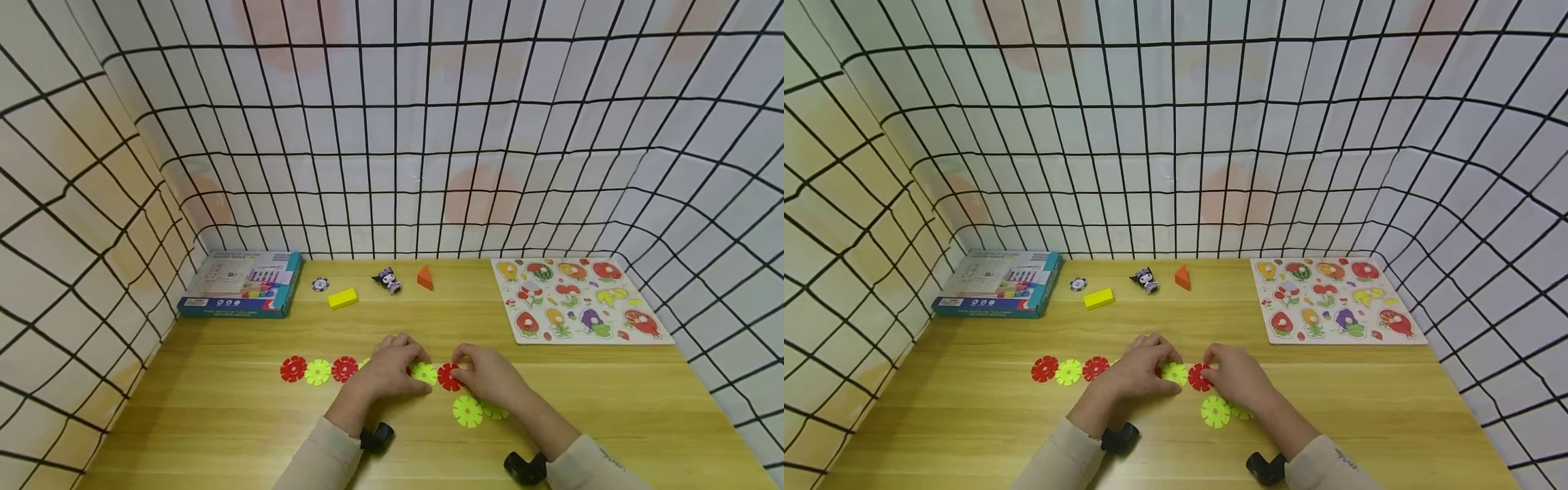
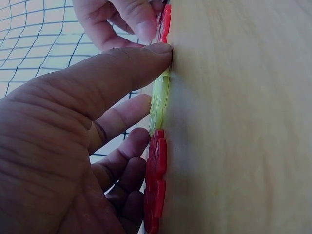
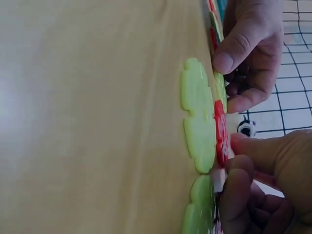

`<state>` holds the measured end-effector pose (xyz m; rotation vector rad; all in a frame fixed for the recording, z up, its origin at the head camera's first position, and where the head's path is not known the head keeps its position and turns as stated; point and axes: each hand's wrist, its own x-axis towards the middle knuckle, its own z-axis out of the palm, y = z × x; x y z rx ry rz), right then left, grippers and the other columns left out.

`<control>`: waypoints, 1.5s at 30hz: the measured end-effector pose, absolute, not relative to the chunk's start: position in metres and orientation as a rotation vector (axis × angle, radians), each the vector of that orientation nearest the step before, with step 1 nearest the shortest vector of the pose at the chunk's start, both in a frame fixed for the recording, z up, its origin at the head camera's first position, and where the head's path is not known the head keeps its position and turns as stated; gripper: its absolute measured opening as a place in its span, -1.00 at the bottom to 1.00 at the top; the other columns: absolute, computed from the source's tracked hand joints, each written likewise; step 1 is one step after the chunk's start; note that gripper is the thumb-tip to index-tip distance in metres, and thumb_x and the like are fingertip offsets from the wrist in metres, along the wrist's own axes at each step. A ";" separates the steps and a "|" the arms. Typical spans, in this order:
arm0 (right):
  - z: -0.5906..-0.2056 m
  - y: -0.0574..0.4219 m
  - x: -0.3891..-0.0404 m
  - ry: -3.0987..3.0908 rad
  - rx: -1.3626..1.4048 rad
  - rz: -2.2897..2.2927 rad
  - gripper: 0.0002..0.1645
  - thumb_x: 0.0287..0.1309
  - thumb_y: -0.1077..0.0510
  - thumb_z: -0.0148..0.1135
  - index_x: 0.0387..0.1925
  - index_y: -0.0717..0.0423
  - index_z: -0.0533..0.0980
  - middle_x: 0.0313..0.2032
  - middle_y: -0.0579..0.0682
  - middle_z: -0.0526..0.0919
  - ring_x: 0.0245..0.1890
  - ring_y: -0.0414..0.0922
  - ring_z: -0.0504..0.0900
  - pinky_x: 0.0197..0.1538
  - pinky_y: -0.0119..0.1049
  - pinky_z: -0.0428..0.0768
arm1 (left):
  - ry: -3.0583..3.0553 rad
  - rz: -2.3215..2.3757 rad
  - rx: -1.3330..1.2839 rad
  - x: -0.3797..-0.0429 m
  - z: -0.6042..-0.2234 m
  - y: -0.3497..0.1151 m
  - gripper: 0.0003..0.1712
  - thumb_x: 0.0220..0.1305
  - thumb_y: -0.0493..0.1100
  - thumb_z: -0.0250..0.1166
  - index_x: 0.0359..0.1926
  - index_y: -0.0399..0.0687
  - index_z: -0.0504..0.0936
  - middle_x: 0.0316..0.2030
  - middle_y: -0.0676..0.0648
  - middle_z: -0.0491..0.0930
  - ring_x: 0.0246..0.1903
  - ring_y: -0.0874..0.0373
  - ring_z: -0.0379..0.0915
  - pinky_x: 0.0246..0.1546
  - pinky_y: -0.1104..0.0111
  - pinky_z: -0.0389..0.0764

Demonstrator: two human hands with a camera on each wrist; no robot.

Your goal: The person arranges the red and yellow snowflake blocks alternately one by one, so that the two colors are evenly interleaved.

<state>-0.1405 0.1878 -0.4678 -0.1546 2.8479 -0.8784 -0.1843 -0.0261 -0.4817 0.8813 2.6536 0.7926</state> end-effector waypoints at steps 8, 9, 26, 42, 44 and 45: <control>-0.471 0.207 -0.110 2.815 -0.166 -0.922 -0.76 0.02 -0.09 0.32 -0.27 -0.19 0.51 -0.66 -0.17 0.39 -0.69 -0.24 0.32 -0.59 -0.38 0.28 | 2.653 0.796 0.894 -0.181 -0.482 -0.025 -0.56 -0.09 0.20 0.41 -0.14 0.29 0.55 -0.16 0.23 0.35 -0.17 0.23 0.14 -0.12 0.28 0.23; -0.471 0.209 -0.106 2.803 -0.184 -0.923 -0.73 0.02 -0.12 0.31 -0.25 -0.19 0.51 -0.65 -0.18 0.40 -0.68 -0.25 0.32 -0.58 -0.37 0.29 | 2.655 0.794 0.898 -0.181 -0.482 -0.025 -0.56 -0.08 0.20 0.40 -0.13 0.29 0.55 -0.16 0.23 0.35 -0.17 0.23 0.14 -0.11 0.27 0.23; -0.469 0.212 -0.074 2.686 -0.269 -0.882 -0.51 -0.19 -0.22 0.41 -0.24 -0.17 0.42 -0.67 -0.19 0.37 -0.68 -0.26 0.30 -0.62 -0.38 0.25 | 2.701 0.712 0.979 -0.171 -0.474 0.002 -0.47 -0.10 0.25 0.39 -0.04 0.32 0.56 -0.14 0.20 0.37 -0.12 0.19 0.17 -0.03 0.20 0.24; -0.460 0.222 -0.075 2.476 -0.444 -1.136 -0.74 0.02 -0.04 0.34 -0.33 -0.15 0.42 -0.50 -0.15 0.47 -0.52 -0.23 0.45 -0.47 -0.37 0.44 | 2.736 0.702 0.963 -0.168 -0.478 0.015 -0.55 -0.04 0.20 0.38 -0.08 0.32 0.57 -0.19 0.21 0.33 -0.14 0.19 0.14 -0.10 0.26 0.21; -0.455 0.229 -0.081 2.415 -0.426 -1.215 -0.76 0.06 -0.03 0.30 -0.30 -0.09 0.44 -0.48 -0.09 0.49 -0.53 -0.17 0.49 -0.47 -0.35 0.48 | 2.732 0.704 0.962 -0.169 -0.480 0.015 -0.55 -0.04 0.22 0.38 -0.08 0.32 0.57 -0.17 0.21 0.32 -0.13 0.20 0.14 -0.08 0.26 0.21; -0.453 0.231 -0.086 2.400 -0.398 -1.250 -0.75 0.07 -0.03 0.29 -0.28 -0.06 0.44 -0.47 -0.06 0.49 -0.53 -0.14 0.51 -0.47 -0.33 0.49 | 2.730 0.705 0.960 -0.169 -0.481 0.014 -0.55 -0.05 0.23 0.37 -0.09 0.33 0.57 -0.17 0.21 0.32 -0.13 0.20 0.14 -0.08 0.26 0.21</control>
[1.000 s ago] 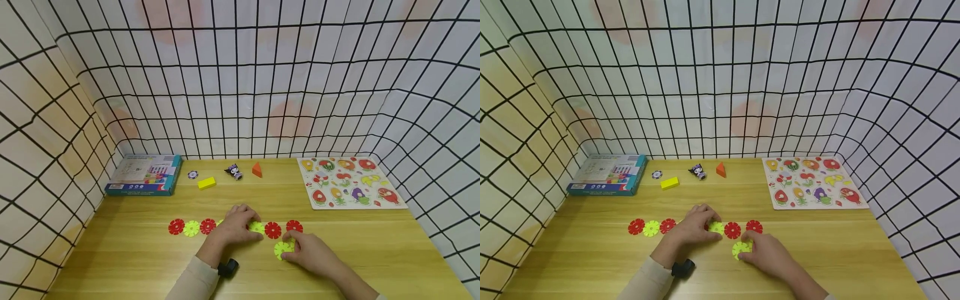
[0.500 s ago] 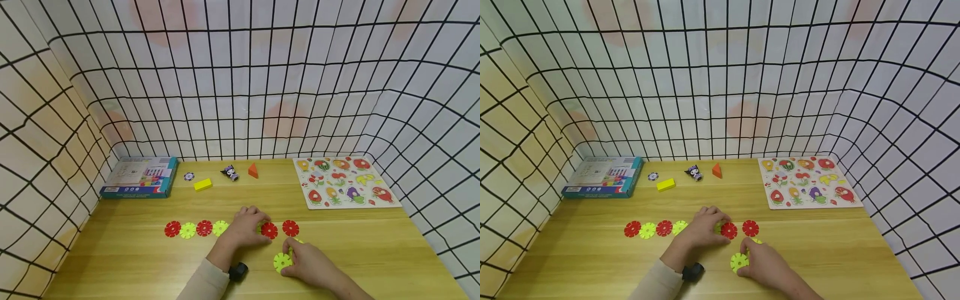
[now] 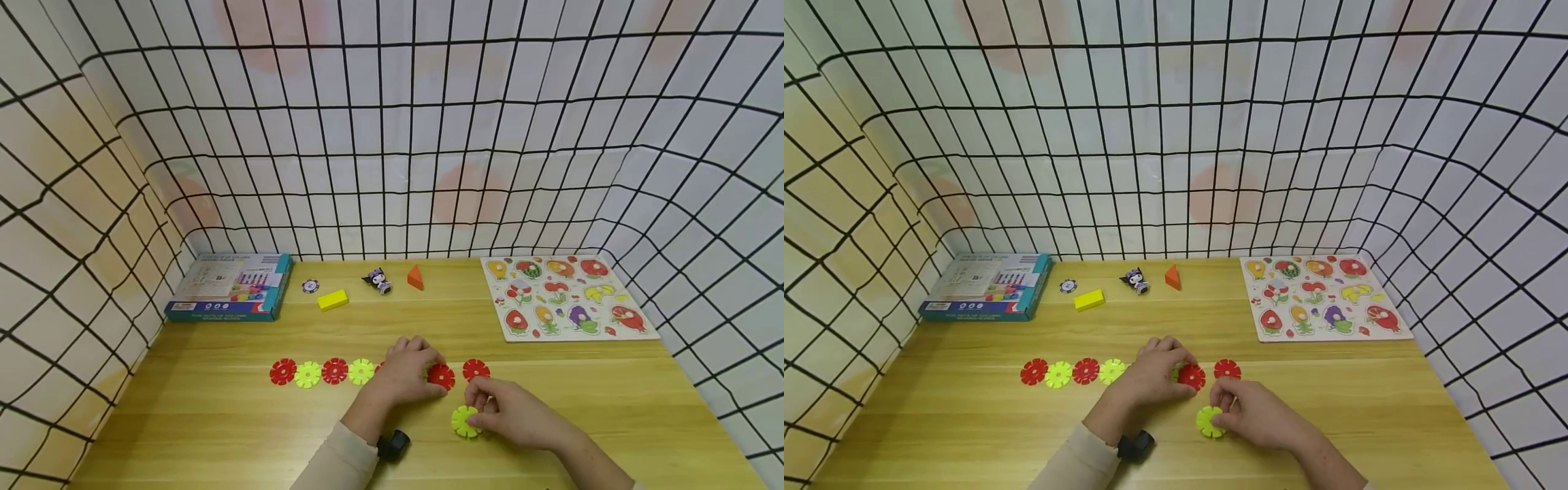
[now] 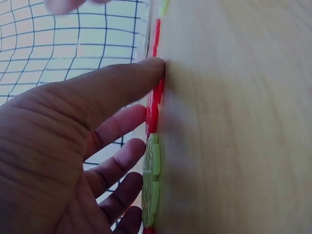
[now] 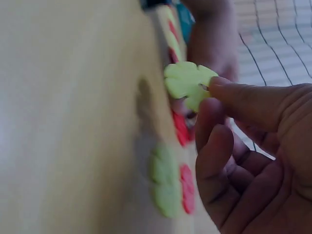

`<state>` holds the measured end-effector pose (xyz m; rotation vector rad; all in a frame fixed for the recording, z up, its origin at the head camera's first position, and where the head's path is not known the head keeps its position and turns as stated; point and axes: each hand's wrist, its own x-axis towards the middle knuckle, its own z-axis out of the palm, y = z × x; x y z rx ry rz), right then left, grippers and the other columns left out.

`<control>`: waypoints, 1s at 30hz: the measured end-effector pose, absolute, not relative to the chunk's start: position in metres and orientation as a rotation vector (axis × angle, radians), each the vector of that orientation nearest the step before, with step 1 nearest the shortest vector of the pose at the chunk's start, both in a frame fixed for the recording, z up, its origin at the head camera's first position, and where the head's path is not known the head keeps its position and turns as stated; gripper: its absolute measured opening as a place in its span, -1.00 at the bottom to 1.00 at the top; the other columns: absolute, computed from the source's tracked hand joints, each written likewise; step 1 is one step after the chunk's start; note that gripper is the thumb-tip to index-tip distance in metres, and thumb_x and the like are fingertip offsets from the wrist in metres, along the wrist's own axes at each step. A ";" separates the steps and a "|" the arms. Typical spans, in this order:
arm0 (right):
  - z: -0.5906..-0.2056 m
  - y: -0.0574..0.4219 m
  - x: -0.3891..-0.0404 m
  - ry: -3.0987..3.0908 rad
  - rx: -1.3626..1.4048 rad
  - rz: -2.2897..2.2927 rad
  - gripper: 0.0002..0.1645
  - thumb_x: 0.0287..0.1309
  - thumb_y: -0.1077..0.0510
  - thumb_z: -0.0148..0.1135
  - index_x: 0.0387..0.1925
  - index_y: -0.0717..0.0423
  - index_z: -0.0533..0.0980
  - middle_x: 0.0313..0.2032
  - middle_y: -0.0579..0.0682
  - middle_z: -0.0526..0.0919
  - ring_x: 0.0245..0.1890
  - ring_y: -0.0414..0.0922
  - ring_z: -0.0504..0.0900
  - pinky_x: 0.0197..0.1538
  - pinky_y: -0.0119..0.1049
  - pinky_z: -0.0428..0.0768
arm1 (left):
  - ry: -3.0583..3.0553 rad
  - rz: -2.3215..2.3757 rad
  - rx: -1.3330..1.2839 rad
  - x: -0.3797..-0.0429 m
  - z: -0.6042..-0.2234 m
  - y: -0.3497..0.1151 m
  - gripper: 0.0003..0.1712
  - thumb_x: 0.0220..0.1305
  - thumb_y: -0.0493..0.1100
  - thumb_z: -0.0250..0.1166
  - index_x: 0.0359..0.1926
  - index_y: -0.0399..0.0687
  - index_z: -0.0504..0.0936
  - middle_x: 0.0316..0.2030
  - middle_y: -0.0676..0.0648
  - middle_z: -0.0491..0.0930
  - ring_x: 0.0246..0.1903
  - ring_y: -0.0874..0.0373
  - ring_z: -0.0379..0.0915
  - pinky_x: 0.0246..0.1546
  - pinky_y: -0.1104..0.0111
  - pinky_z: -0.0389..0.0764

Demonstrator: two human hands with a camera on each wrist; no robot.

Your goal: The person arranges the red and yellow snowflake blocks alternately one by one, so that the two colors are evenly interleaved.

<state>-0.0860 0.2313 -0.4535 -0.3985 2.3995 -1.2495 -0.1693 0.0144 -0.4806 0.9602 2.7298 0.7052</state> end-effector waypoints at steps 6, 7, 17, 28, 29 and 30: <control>-0.447 0.242 -0.122 2.545 -0.178 -1.354 -0.71 0.12 -0.01 0.25 -0.16 -0.01 0.45 -0.37 0.04 0.46 -0.51 -0.03 0.54 -0.50 -0.27 0.52 | 2.719 0.730 0.955 -0.171 -0.483 0.012 -0.56 -0.05 0.25 0.36 -0.10 0.34 0.57 -0.16 0.21 0.33 -0.13 0.20 0.14 -0.10 0.25 0.21; -0.448 0.242 -0.129 2.585 -0.157 -1.354 -0.70 0.13 -0.01 0.25 -0.14 -0.01 0.46 -0.37 0.03 0.45 -0.51 -0.04 0.53 -0.50 -0.28 0.52 | 2.718 0.735 0.955 -0.171 -0.484 0.012 -0.56 -0.05 0.25 0.36 -0.10 0.34 0.57 -0.16 0.21 0.33 -0.13 0.20 0.14 -0.10 0.25 0.21; -0.471 0.236 -0.165 2.776 -0.089 -1.208 -0.75 0.20 -0.03 0.17 -0.11 -0.09 0.48 -0.33 -0.06 0.47 -0.38 -0.13 0.47 -0.34 -0.27 0.45 | 2.704 0.731 0.958 -0.172 -0.483 0.015 -0.56 -0.04 0.24 0.36 -0.10 0.34 0.56 -0.14 0.21 0.34 -0.12 0.20 0.15 -0.08 0.25 0.21; -0.477 0.239 -0.160 2.595 0.039 -1.277 -0.77 0.19 0.10 0.19 -0.11 0.02 0.46 -0.49 0.02 0.52 -0.57 -0.09 0.56 -0.52 -0.28 0.48 | 2.705 0.726 0.940 -0.172 -0.483 0.014 -0.57 -0.04 0.25 0.36 -0.10 0.37 0.56 -0.15 0.23 0.33 -0.13 0.21 0.15 -0.09 0.26 0.21; -0.477 0.240 -0.158 2.588 0.032 -1.262 -0.76 0.19 0.10 0.19 -0.11 0.02 0.46 -0.51 0.02 0.52 -0.59 -0.09 0.56 -0.54 -0.29 0.47 | 2.706 0.727 0.941 -0.173 -0.483 0.013 -0.57 -0.04 0.25 0.36 -0.10 0.38 0.56 -0.15 0.23 0.33 -0.13 0.22 0.15 -0.09 0.26 0.21; -0.476 0.240 -0.157 2.579 0.022 -1.256 -0.76 0.19 0.09 0.19 -0.10 0.02 0.45 -0.53 0.03 0.51 -0.60 -0.08 0.55 -0.56 -0.30 0.45 | 2.707 0.728 0.943 -0.173 -0.483 0.013 -0.57 -0.04 0.25 0.36 -0.10 0.38 0.56 -0.15 0.23 0.33 -0.13 0.22 0.15 -0.09 0.26 0.21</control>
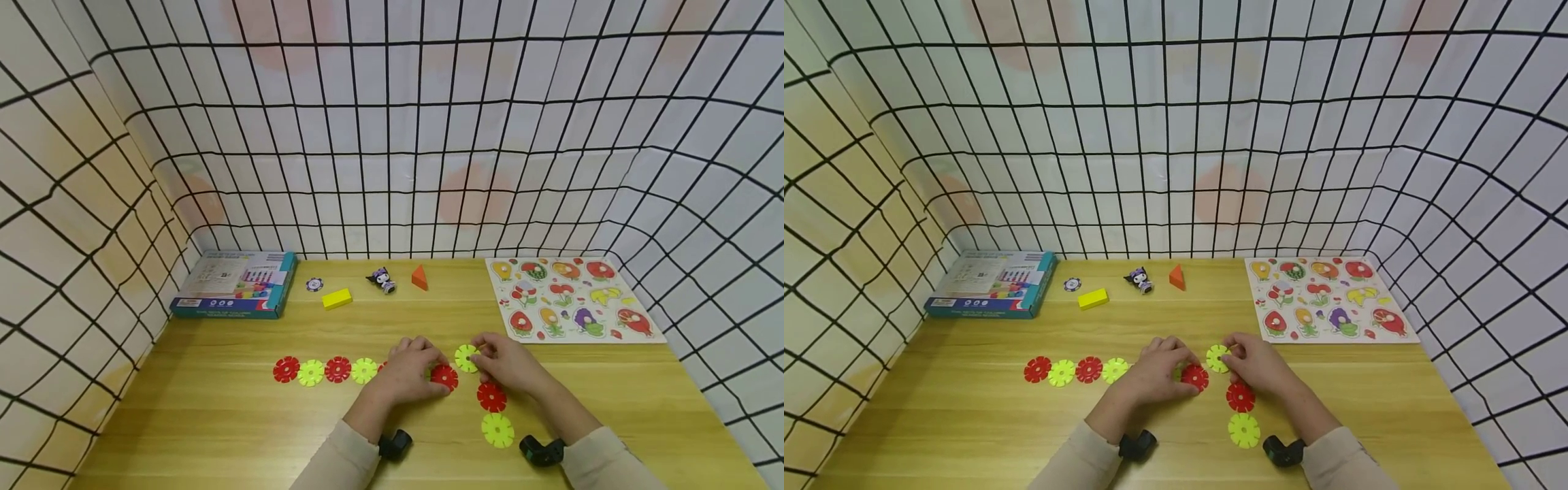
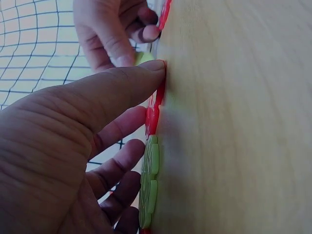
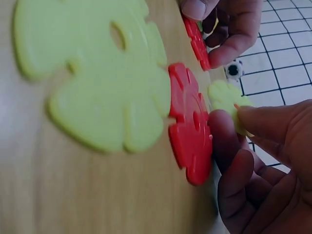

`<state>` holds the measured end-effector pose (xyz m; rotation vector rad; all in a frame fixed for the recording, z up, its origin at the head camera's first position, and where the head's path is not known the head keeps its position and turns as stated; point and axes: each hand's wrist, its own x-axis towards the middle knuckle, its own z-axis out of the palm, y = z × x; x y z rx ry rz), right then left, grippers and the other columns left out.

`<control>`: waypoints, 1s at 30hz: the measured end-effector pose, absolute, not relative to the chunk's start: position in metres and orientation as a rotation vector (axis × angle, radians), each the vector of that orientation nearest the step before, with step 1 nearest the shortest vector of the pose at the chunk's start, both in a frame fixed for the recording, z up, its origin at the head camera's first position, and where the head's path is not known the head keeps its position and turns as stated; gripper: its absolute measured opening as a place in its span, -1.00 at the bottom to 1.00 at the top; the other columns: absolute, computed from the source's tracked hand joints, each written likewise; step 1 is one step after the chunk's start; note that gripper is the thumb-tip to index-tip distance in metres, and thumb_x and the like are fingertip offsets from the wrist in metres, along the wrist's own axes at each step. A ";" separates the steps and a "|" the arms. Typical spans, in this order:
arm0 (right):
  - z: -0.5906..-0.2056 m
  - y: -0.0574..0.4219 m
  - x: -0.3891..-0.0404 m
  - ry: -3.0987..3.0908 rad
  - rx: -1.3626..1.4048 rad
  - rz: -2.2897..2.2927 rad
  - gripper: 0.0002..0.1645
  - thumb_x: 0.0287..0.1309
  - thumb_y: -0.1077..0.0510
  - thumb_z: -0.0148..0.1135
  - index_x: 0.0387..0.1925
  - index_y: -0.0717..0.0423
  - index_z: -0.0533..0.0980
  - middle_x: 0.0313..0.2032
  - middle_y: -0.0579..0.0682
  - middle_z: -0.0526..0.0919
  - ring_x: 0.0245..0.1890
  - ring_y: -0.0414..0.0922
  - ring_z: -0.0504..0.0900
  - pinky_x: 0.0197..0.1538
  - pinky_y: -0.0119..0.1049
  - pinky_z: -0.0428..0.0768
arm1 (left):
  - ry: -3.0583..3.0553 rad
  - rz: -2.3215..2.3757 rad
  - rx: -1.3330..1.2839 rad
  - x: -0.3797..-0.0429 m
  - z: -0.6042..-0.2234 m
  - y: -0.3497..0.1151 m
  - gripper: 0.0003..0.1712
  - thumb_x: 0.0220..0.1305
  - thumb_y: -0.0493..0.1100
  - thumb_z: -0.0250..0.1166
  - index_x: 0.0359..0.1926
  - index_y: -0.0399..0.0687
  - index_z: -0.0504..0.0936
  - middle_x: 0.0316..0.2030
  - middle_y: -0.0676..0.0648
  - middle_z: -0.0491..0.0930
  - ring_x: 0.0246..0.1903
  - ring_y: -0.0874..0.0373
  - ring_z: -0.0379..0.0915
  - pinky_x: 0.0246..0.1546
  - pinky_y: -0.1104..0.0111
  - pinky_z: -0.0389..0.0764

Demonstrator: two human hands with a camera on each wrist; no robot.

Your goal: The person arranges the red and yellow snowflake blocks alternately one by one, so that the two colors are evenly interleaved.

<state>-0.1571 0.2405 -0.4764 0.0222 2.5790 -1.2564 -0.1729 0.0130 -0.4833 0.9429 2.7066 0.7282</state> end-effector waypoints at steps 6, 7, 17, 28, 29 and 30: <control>-0.473 0.249 -0.151 2.557 -0.119 -1.186 -0.72 0.18 0.05 0.20 -0.10 0.04 0.47 -0.61 0.03 0.53 -0.67 -0.08 0.48 -0.59 -0.31 0.40 | 2.714 0.730 0.946 -0.174 -0.483 0.013 -0.57 -0.04 0.24 0.36 -0.10 0.36 0.55 -0.16 0.23 0.33 -0.14 0.22 0.15 -0.09 0.26 0.21; -0.472 0.250 -0.151 2.556 -0.138 -1.168 -0.72 0.16 0.04 0.22 -0.11 0.03 0.48 -0.61 0.02 0.53 -0.66 -0.09 0.47 -0.59 -0.31 0.39 | 2.713 0.734 0.946 -0.174 -0.483 0.013 -0.57 -0.04 0.24 0.36 -0.10 0.36 0.55 -0.16 0.23 0.33 -0.14 0.22 0.15 -0.10 0.26 0.20; -0.469 0.252 -0.149 2.554 -0.227 -1.081 -0.76 0.05 0.05 0.32 -0.21 -0.03 0.54 -0.61 -0.03 0.44 -0.66 -0.16 0.38 -0.59 -0.32 0.35 | 2.717 0.748 0.959 -0.172 -0.483 0.013 -0.57 -0.04 0.23 0.37 -0.11 0.35 0.56 -0.17 0.24 0.32 -0.16 0.23 0.15 -0.10 0.25 0.20; -0.473 0.246 -0.148 2.693 -0.093 -0.959 -0.77 -0.01 0.00 0.37 -0.31 -0.12 0.50 -0.61 -0.05 0.42 -0.66 -0.15 0.38 -0.57 -0.30 0.34 | 2.706 0.758 0.938 -0.172 -0.483 0.014 -0.58 -0.04 0.23 0.36 -0.11 0.36 0.56 -0.14 0.24 0.33 -0.14 0.22 0.15 -0.09 0.25 0.20; -0.474 0.246 -0.148 2.696 -0.090 -0.958 -0.77 -0.01 0.00 0.36 -0.31 -0.12 0.50 -0.61 -0.05 0.42 -0.66 -0.15 0.38 -0.57 -0.30 0.34 | 2.705 0.758 0.936 -0.172 -0.483 0.014 -0.58 -0.03 0.23 0.36 -0.11 0.36 0.56 -0.14 0.24 0.33 -0.14 0.22 0.15 -0.09 0.25 0.20; -0.474 0.247 -0.148 2.692 -0.088 -0.971 -0.78 0.00 -0.01 0.36 -0.31 -0.12 0.50 -0.61 -0.05 0.42 -0.66 -0.15 0.37 -0.57 -0.30 0.34 | 2.704 0.760 0.934 -0.172 -0.483 0.014 -0.58 -0.03 0.23 0.36 -0.11 0.35 0.56 -0.14 0.24 0.33 -0.14 0.22 0.15 -0.09 0.25 0.20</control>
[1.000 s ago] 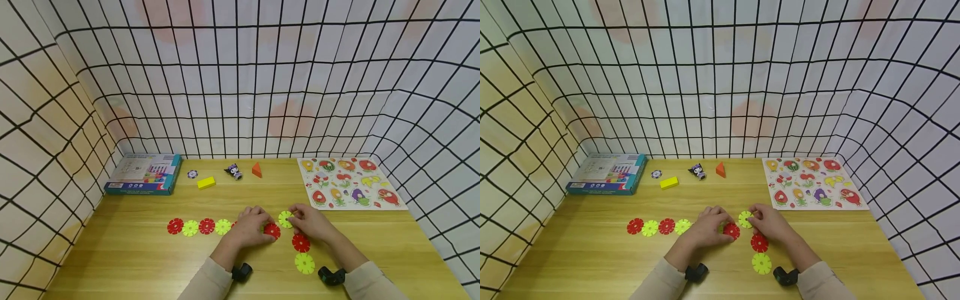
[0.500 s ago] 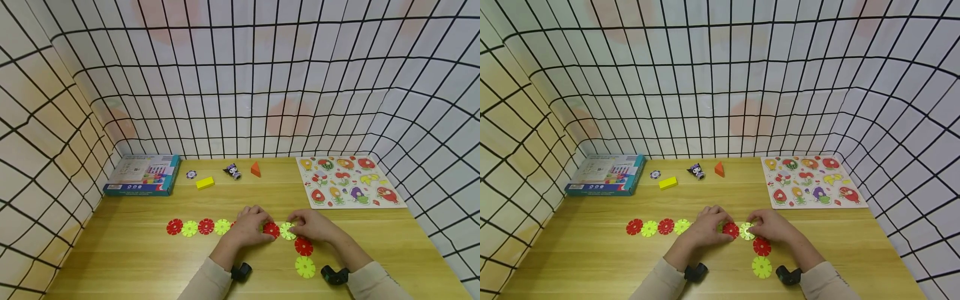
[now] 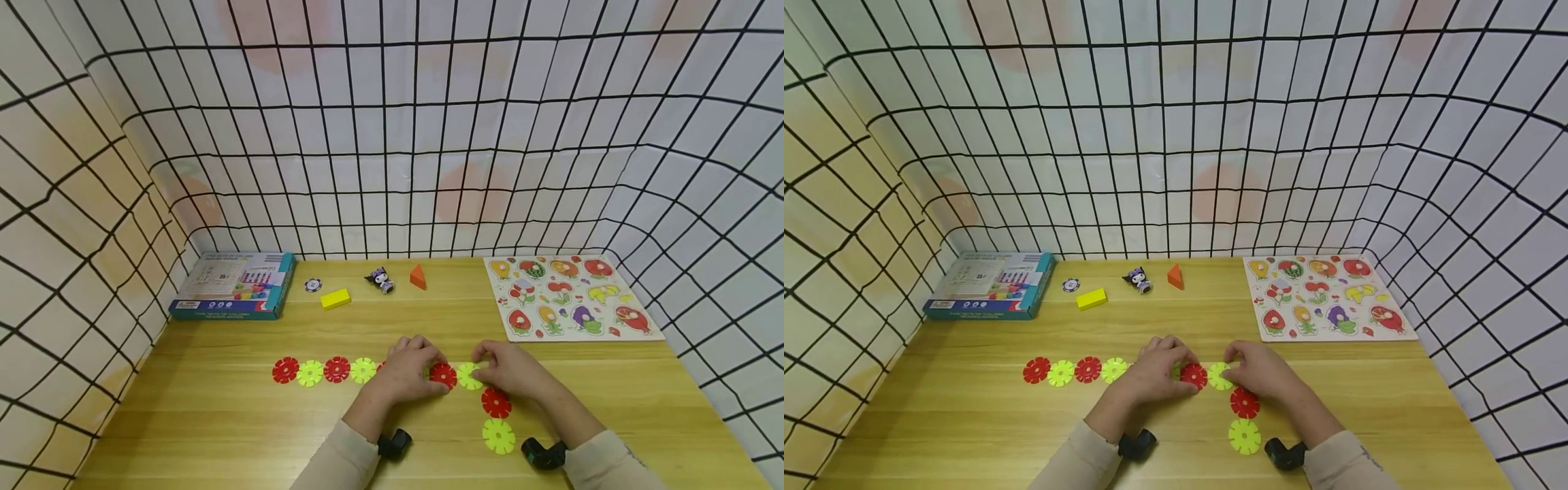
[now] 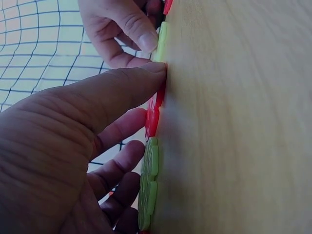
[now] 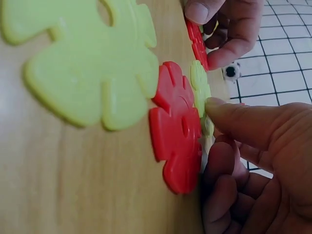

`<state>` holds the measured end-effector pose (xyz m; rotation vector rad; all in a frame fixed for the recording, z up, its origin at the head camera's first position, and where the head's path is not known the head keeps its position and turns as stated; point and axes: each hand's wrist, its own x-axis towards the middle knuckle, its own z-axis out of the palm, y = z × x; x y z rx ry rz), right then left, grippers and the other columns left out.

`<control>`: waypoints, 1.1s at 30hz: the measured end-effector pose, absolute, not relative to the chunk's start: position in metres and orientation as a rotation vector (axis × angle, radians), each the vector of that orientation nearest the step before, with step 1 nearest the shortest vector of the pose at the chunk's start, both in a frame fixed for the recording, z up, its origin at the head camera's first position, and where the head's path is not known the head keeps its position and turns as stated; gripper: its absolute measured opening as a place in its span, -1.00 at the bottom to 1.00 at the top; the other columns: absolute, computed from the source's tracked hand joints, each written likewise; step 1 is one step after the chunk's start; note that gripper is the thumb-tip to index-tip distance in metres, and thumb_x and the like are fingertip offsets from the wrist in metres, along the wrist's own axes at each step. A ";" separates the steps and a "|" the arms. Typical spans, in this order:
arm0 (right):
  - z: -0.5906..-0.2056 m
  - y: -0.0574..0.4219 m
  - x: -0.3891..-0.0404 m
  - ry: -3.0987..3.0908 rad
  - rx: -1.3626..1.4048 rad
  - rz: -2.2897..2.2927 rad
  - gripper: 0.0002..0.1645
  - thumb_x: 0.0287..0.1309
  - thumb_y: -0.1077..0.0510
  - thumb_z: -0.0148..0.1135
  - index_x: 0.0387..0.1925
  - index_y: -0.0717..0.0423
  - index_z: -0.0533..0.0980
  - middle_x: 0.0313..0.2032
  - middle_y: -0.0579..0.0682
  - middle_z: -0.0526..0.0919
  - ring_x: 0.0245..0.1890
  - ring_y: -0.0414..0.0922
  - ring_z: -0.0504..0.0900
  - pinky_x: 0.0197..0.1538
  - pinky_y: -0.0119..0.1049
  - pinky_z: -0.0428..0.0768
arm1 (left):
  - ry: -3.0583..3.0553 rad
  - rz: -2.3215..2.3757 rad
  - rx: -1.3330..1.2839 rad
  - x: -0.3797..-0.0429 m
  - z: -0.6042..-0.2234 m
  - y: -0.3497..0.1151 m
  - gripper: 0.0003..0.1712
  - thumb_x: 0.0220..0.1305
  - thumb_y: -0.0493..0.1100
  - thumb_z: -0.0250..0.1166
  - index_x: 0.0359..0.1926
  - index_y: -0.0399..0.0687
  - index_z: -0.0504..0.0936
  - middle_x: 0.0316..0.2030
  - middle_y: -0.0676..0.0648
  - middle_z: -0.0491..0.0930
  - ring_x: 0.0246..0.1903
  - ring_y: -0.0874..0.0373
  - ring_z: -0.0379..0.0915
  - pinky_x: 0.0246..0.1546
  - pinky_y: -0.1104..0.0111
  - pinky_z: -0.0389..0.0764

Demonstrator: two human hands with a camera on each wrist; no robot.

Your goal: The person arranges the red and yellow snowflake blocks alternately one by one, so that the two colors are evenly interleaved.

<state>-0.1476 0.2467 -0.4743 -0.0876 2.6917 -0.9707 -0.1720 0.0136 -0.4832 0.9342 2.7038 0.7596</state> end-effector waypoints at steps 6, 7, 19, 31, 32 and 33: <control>-0.475 0.255 -0.140 2.673 -0.101 -1.047 -0.74 0.03 -0.03 0.33 -0.25 -0.10 0.50 -0.58 -0.04 0.42 -0.62 -0.15 0.37 -0.56 -0.33 0.32 | 2.697 0.767 0.933 -0.172 -0.485 0.014 -0.58 -0.04 0.23 0.36 -0.11 0.36 0.55 -0.15 0.25 0.32 -0.14 0.23 0.15 -0.10 0.26 0.20; -0.474 0.257 -0.137 2.672 -0.106 -1.052 -0.73 0.03 -0.04 0.33 -0.24 -0.09 0.50 -0.57 -0.04 0.42 -0.62 -0.15 0.37 -0.55 -0.33 0.32 | 2.698 0.767 0.937 -0.172 -0.485 0.014 -0.58 -0.03 0.23 0.36 -0.11 0.36 0.55 -0.15 0.25 0.32 -0.14 0.23 0.15 -0.10 0.26 0.20; -0.474 0.284 -0.097 2.587 -0.202 -1.053 -0.51 -0.06 -0.15 0.37 -0.07 -0.12 0.51 -0.53 -0.08 0.45 -0.60 -0.19 0.37 -0.54 -0.37 0.33 | 2.695 0.741 0.967 -0.168 -0.478 0.021 -0.45 -0.04 0.28 0.34 0.01 0.32 0.51 -0.13 0.21 0.35 -0.12 0.21 0.15 -0.06 0.24 0.20; -0.473 0.281 -0.096 2.604 -0.228 -1.021 -0.55 -0.06 -0.04 0.39 -0.12 -0.08 0.46 -0.52 -0.07 0.42 -0.61 -0.21 0.34 -0.55 -0.39 0.30 | 2.770 0.707 0.978 -0.163 -0.482 0.053 -0.52 -0.01 0.28 0.32 0.00 0.46 0.56 -0.15 0.19 0.34 -0.11 0.19 0.15 -0.11 0.24 0.18; -0.473 0.281 -0.096 2.610 -0.229 -1.018 -0.55 -0.07 -0.03 0.40 -0.13 -0.07 0.45 -0.51 -0.06 0.41 -0.60 -0.21 0.34 -0.54 -0.39 0.30 | 2.778 0.705 0.976 -0.163 -0.482 0.054 -0.53 -0.01 0.28 0.31 -0.01 0.46 0.57 -0.15 0.19 0.34 -0.10 0.19 0.15 -0.10 0.23 0.17; -0.472 0.281 -0.096 2.613 -0.229 -1.023 -0.55 -0.09 -0.02 0.42 -0.15 -0.07 0.44 -0.50 -0.05 0.41 -0.59 -0.20 0.34 -0.54 -0.39 0.31 | 2.784 0.701 0.970 -0.163 -0.483 0.055 -0.54 -0.01 0.28 0.31 -0.02 0.46 0.57 -0.15 0.19 0.34 -0.10 0.18 0.15 -0.10 0.23 0.17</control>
